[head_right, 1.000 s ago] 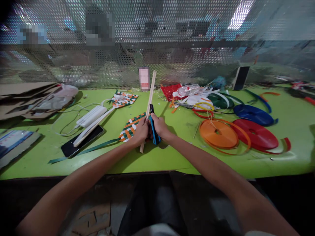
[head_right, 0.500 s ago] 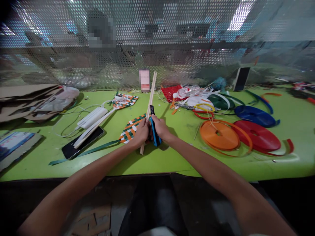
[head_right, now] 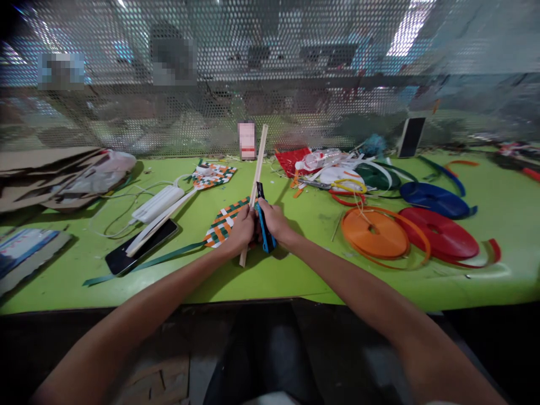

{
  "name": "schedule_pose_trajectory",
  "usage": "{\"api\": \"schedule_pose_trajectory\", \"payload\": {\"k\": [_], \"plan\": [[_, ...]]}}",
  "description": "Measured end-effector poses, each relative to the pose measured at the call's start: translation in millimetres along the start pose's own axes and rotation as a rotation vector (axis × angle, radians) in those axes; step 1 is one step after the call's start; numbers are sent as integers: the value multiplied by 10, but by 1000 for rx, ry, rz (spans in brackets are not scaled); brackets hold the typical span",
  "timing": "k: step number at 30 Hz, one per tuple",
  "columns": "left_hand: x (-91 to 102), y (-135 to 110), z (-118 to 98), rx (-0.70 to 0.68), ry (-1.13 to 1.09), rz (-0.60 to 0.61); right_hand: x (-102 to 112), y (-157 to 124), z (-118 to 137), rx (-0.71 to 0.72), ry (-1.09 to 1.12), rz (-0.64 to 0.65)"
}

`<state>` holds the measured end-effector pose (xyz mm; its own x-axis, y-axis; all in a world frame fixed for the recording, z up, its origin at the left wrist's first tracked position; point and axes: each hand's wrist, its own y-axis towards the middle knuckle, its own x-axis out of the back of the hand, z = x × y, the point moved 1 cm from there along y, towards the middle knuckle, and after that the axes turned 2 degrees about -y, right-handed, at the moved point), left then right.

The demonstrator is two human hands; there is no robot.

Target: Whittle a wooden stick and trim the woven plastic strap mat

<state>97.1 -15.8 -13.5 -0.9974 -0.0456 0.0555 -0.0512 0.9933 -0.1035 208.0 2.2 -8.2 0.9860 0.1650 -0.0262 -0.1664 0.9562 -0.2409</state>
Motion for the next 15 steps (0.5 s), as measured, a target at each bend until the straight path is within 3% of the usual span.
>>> {"api": "schedule_pose_trajectory", "payload": {"k": [15], "plan": [[1,9,5,-34,59,-23,-30,-70,85,-13,-7,-31]]}}
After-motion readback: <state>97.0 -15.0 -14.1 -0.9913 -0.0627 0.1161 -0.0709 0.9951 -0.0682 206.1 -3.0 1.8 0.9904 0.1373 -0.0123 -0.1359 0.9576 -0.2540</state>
